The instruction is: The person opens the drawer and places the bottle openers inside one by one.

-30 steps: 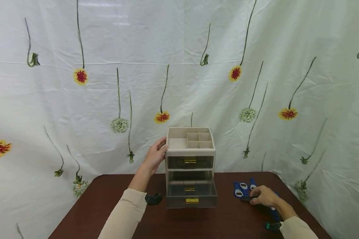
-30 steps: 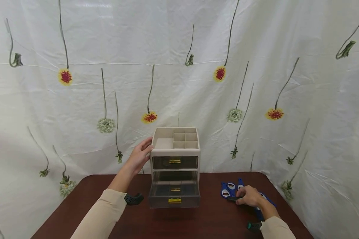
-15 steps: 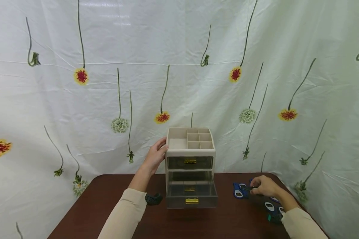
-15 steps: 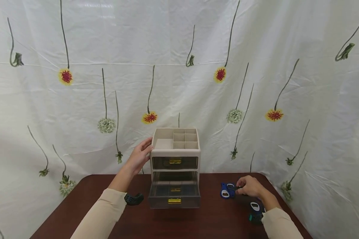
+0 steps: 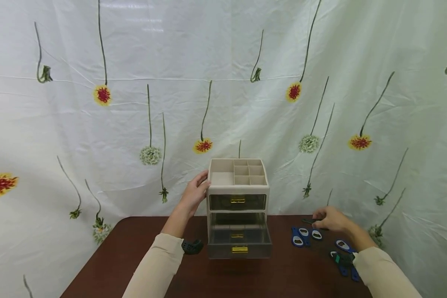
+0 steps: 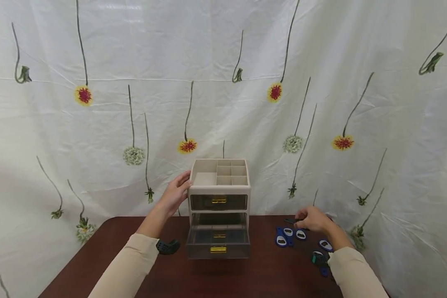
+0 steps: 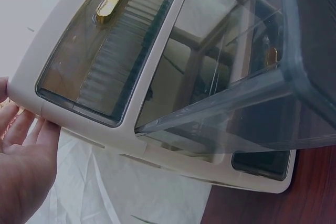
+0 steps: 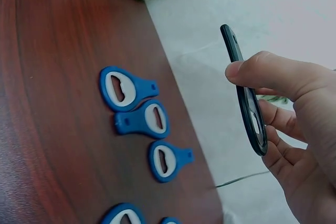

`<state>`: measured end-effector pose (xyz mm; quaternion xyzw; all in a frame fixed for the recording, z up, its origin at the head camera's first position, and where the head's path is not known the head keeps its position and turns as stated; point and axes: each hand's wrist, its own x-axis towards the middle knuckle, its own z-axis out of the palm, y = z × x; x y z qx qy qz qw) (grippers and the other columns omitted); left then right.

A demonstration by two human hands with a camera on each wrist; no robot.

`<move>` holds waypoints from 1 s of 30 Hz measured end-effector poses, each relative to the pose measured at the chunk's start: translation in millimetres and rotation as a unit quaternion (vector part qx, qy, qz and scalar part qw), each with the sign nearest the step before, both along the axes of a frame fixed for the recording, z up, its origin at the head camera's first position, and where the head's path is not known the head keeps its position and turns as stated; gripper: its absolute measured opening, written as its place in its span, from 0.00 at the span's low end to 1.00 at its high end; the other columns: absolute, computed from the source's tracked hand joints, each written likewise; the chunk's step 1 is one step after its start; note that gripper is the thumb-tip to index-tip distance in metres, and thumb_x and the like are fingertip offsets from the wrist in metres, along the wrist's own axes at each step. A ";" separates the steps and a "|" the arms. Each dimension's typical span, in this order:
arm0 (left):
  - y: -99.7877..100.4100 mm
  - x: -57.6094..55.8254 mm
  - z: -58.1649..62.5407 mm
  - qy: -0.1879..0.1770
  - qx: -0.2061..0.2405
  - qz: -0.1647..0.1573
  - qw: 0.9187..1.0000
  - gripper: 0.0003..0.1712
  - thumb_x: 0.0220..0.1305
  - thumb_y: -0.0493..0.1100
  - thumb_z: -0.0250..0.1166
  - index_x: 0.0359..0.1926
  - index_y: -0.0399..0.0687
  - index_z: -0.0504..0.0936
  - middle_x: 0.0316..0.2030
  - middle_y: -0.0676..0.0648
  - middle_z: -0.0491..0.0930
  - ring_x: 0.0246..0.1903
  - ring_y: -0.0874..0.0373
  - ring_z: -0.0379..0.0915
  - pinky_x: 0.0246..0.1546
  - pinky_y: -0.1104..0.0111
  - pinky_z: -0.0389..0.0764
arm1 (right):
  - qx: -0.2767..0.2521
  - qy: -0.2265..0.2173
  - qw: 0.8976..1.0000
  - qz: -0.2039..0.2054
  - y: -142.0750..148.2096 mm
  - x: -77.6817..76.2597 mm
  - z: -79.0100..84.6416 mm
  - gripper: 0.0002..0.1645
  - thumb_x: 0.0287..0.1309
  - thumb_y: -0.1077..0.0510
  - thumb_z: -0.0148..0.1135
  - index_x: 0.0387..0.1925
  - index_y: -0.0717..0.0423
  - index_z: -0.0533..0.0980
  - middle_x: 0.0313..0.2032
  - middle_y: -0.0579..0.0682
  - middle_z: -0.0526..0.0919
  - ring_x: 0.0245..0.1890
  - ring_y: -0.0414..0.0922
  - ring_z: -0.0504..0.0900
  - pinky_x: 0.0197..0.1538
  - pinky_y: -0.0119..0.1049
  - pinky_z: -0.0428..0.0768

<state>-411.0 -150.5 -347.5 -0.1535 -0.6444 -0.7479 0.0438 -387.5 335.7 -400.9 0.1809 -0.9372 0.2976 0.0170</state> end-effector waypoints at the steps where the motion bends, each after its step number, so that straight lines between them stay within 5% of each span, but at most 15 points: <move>1: -0.3 -0.1 0.3 0.000 -0.001 -0.001 1.000 0.32 0.81 0.36 0.52 0.80 0.39 0.56 0.77 0.37 0.55 0.74 0.43 0.55 0.70 0.48 0.63 | 0.006 0.001 1.000 -0.002 -0.8 -1.1 3.0 0.14 0.56 0.59 0.75 0.41 0.64 0.83 0.37 0.51 0.84 0.38 0.52 0.81 0.42 0.51 0.80; 20: 0.3 1.5 1.5 0.004 -0.002 -0.005 1.000 0.32 0.81 0.35 0.51 0.80 0.37 0.54 0.78 0.37 0.54 0.74 0.43 0.55 0.70 0.47 0.63 | 0.036 0.017 0.999 0.036 -45.4 -8.0 56.3 0.15 0.55 0.53 0.76 0.41 0.55 0.84 0.41 0.50 0.83 0.43 0.54 0.82 0.43 0.50 0.81; 30: 0.6 1.9 1.6 0.003 -0.007 0.000 1.000 0.32 0.82 0.35 0.51 0.80 0.38 0.55 0.77 0.38 0.56 0.73 0.44 0.57 0.69 0.48 0.63 | 0.036 0.049 0.992 0.115 -75.0 -2.6 80.2 0.11 0.57 0.52 0.76 0.38 0.53 0.84 0.34 0.44 0.84 0.36 0.45 0.82 0.40 0.45 0.80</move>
